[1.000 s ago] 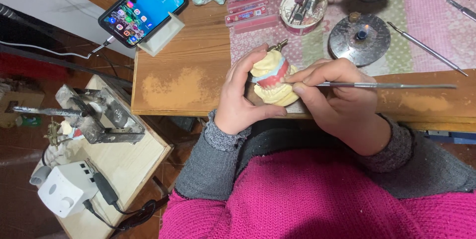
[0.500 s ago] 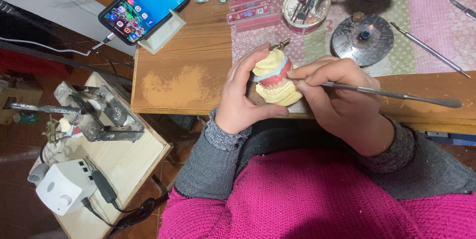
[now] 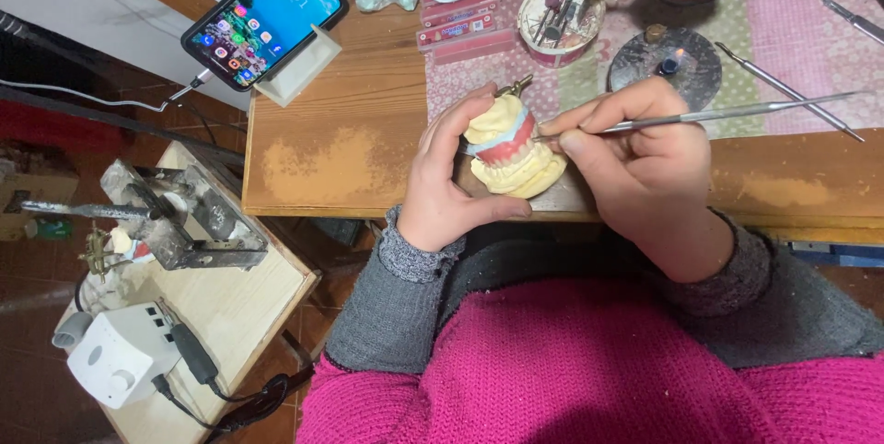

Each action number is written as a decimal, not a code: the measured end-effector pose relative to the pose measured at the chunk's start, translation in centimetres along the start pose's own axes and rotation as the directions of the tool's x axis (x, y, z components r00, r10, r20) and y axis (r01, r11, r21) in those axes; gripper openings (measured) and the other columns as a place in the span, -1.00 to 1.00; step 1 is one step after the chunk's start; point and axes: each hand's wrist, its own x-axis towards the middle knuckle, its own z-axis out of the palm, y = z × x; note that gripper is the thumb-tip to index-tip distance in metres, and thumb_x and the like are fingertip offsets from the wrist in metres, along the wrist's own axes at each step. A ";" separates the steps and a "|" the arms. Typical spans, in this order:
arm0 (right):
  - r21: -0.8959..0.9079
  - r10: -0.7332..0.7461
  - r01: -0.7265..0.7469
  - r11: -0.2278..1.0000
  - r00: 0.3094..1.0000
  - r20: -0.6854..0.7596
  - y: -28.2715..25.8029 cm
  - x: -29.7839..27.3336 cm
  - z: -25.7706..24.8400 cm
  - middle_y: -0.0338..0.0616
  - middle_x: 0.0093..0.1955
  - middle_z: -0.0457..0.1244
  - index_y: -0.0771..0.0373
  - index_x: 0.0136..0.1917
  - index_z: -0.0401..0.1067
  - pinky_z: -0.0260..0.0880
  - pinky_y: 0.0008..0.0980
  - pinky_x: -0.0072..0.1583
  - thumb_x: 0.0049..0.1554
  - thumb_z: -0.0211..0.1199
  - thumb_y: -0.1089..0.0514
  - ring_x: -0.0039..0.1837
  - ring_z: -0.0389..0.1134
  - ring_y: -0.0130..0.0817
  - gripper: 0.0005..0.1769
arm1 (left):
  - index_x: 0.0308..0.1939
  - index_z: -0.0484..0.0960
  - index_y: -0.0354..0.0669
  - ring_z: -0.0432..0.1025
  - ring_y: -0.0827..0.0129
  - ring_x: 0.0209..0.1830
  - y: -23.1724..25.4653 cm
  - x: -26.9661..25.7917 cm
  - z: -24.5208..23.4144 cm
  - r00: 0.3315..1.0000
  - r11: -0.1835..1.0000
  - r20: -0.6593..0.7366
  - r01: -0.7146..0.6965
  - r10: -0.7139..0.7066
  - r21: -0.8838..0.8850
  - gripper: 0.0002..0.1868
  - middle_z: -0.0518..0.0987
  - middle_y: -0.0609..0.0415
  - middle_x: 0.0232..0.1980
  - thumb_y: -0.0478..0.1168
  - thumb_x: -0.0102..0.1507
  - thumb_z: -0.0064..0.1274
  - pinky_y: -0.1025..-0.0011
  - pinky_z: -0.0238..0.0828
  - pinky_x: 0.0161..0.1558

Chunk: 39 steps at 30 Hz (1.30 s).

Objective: The person holds a dental model in their left hand and uses a metal sculpting tool in their right hand to shape the pink wax material on the gums. They repeatedly dip the tool into a small container of pink wax and apply it to the model, smoothing and refining the gum line.

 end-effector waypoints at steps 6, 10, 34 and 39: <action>-0.008 -0.042 0.042 0.999 0.999 0.009 0.2 -0.1 -0.6 0.19 0.07 0.36 0.35 0.11 0.12 0.51 -0.40 0.26 0.35 0.14 0.54 0.15 0.44 -0.32 -0.74 | 0.49 0.33 -0.13 0.32 0.10 0.54 0.0 0.0 0.0 1.000 0.999 0.004 -0.006 0.006 -0.037 0.13 0.38 -0.13 0.57 -0.08 -0.08 0.62 0.20 0.25 0.60; 0.108 -0.018 0.027 0.994 0.996 -0.083 0.4 -0.1 -1.9 0.16 0.08 0.36 0.33 0.13 0.13 0.53 -0.38 0.26 0.40 0.13 0.53 0.10 0.45 -0.35 -0.76 | 0.49 0.32 -0.15 0.32 0.08 0.60 0.2 0.1 -0.1 1.000 0.999 0.006 0.000 0.000 -0.038 0.13 0.38 -0.14 0.57 -0.09 -0.08 0.62 0.19 0.23 0.60; 0.031 -0.088 0.087 0.996 0.996 0.029 0.1 -0.8 -2.0 0.12 0.03 0.39 0.28 0.11 0.19 0.54 -0.38 0.22 0.30 0.22 0.50 0.11 0.48 -0.30 -0.72 | 0.49 0.32 -0.17 0.31 0.08 0.59 0.0 0.0 -0.1 1.000 0.999 0.021 0.023 -0.022 -0.033 0.13 0.38 -0.14 0.56 -0.07 -0.08 0.61 0.21 0.22 0.60; 0.085 -0.037 0.041 0.996 0.998 -0.045 0.2 -0.8 -2.4 0.17 0.06 0.35 0.32 0.11 0.17 0.54 -0.36 0.24 0.27 0.19 0.55 0.13 0.46 -0.30 -0.70 | 0.51 0.31 -0.19 0.30 0.16 0.55 -0.2 -0.1 0.0 0.998 0.989 0.031 0.050 -0.046 -0.136 0.12 0.37 -0.14 0.53 -0.09 -0.03 0.60 0.23 0.20 0.63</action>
